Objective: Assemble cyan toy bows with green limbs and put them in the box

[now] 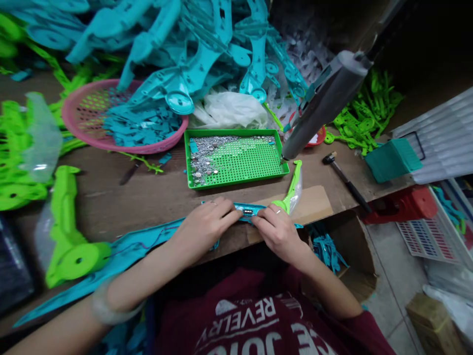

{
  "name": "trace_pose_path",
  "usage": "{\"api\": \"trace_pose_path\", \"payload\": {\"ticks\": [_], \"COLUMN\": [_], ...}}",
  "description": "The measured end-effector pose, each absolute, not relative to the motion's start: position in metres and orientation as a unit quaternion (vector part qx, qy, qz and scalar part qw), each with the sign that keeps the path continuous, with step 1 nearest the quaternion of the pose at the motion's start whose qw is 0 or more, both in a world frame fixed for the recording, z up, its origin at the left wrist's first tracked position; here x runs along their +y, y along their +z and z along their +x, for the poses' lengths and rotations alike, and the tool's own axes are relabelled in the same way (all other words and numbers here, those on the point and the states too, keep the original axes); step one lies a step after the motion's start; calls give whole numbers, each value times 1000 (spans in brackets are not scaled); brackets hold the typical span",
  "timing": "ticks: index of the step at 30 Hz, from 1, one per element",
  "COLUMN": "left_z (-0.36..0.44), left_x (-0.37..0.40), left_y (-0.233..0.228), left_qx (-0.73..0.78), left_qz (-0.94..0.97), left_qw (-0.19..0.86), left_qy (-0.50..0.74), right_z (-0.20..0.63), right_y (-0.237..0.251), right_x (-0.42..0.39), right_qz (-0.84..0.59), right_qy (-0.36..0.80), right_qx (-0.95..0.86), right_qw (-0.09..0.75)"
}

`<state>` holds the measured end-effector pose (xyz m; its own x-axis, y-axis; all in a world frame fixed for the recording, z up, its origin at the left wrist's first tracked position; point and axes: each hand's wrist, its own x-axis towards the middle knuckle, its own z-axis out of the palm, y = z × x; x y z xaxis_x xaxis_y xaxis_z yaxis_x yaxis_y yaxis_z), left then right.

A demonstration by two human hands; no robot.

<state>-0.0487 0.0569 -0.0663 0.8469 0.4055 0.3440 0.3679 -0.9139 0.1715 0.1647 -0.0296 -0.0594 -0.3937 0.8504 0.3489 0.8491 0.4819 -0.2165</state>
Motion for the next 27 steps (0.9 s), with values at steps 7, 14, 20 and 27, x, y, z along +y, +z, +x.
{"api": "trace_pose_path", "payload": {"ticks": [7,14,20,27], "left_z": [-52,-51,-50,-49], "left_x": [68,63,56,44], "left_y": [-65,-65,-62,-65], "left_qx": [154,158,183,212], "left_qz": [978,972,969,963], "left_qw": [57,77,73,64], "left_qy": [130,159,151,157], "right_z": [161,157,172,183], "right_y": [-62,-51,-51,-45], "right_x": [-32,-22,-16,-28], "right_qz": [-599,-645,-550,-484], "right_qy": [63,81,64,59], "right_qx": [-774,-741,-823,-866], "right_qw": [195,168,123,112]}}
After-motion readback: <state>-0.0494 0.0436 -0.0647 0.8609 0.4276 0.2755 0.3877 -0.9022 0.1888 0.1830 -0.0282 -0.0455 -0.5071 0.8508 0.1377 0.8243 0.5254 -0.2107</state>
